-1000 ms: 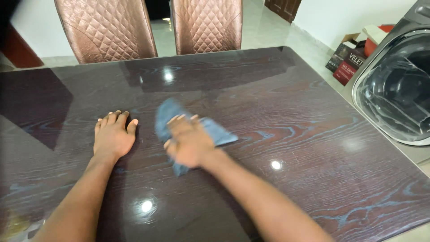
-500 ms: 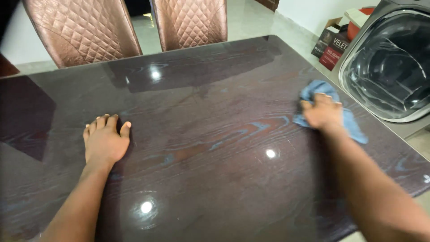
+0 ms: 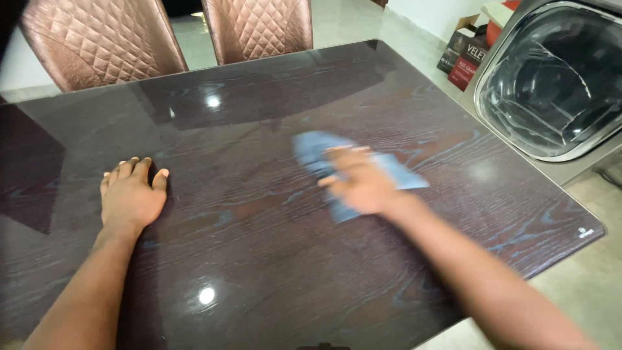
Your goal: Clean a dining table using a cloth and spray cleaner.
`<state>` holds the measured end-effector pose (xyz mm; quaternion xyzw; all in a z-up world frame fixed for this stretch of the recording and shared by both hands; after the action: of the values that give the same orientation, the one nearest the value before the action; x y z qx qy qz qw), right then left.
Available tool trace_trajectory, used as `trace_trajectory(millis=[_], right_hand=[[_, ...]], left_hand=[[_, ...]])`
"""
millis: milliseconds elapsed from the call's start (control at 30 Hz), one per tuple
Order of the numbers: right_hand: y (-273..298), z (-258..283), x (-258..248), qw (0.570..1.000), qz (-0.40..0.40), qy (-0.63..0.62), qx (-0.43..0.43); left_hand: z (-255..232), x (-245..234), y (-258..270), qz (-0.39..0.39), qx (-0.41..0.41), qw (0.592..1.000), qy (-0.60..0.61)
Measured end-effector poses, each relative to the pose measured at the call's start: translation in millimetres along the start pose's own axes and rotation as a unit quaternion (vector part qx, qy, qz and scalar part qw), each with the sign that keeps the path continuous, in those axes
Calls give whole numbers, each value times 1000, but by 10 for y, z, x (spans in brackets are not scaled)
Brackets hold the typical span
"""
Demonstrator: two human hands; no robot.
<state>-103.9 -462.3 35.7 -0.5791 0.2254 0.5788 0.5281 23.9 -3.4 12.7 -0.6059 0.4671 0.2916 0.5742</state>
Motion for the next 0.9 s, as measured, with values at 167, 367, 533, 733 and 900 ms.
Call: trace_trajectory(millis=[167, 367, 533, 733, 900], right_hand=[[631, -1260, -805, 942, -23, 88, 322], [-82, -1305, -9, 950, -103, 90, 282], [-683, 1176, 451, 986, -60, 143, -62], [251, 1053, -18, 998, 13, -42, -36], [1389, -1006, -714, 981, 15, 11, 192]], left_hand=[[-58, -22, 4, 9, -13, 1000, -21], [-59, -12, 14, -2, -22, 1000, -13], [5, 21, -2, -7, -18, 1000, -3], [39, 46, 24, -15, 5, 1000, -8], [55, 68, 14, -30, 24, 999, -10]])
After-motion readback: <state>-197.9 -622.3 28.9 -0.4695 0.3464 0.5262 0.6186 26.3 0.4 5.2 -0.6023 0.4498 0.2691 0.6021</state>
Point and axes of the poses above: each hand's wrist, its own y-axis away from the middle knuckle, its own x-axis out of the palm, z = x × y, the point moved 3 cm from there along -y, towards the middle knuckle, and after that the axes turned 1 degree about -z, right-handed, at the moved point
